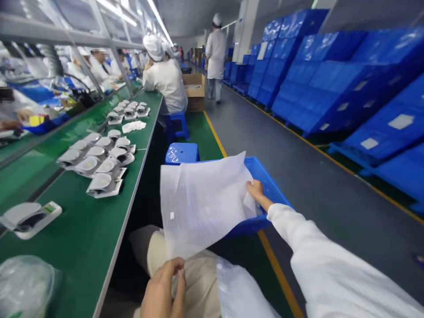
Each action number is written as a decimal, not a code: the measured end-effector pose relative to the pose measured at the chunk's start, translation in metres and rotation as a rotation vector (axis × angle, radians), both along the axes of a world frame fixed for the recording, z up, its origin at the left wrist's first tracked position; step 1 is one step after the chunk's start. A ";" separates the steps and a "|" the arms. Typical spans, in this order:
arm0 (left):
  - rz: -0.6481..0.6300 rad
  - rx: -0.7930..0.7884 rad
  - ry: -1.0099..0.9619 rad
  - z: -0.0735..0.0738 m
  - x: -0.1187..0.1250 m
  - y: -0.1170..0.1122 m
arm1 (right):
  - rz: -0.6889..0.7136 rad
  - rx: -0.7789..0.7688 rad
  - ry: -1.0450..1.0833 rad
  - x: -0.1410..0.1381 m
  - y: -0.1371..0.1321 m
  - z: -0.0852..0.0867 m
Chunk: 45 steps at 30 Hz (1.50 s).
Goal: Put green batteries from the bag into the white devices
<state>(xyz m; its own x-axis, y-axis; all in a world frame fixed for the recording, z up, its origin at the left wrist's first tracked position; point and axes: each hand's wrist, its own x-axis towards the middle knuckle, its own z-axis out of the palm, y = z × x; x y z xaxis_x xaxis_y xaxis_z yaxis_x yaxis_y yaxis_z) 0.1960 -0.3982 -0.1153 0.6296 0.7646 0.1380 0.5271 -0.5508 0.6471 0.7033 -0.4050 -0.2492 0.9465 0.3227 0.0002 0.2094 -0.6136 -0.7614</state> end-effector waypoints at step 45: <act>0.247 -0.152 0.128 -0.125 0.013 0.026 | 0.985 -0.535 -0.450 -0.017 0.029 -0.064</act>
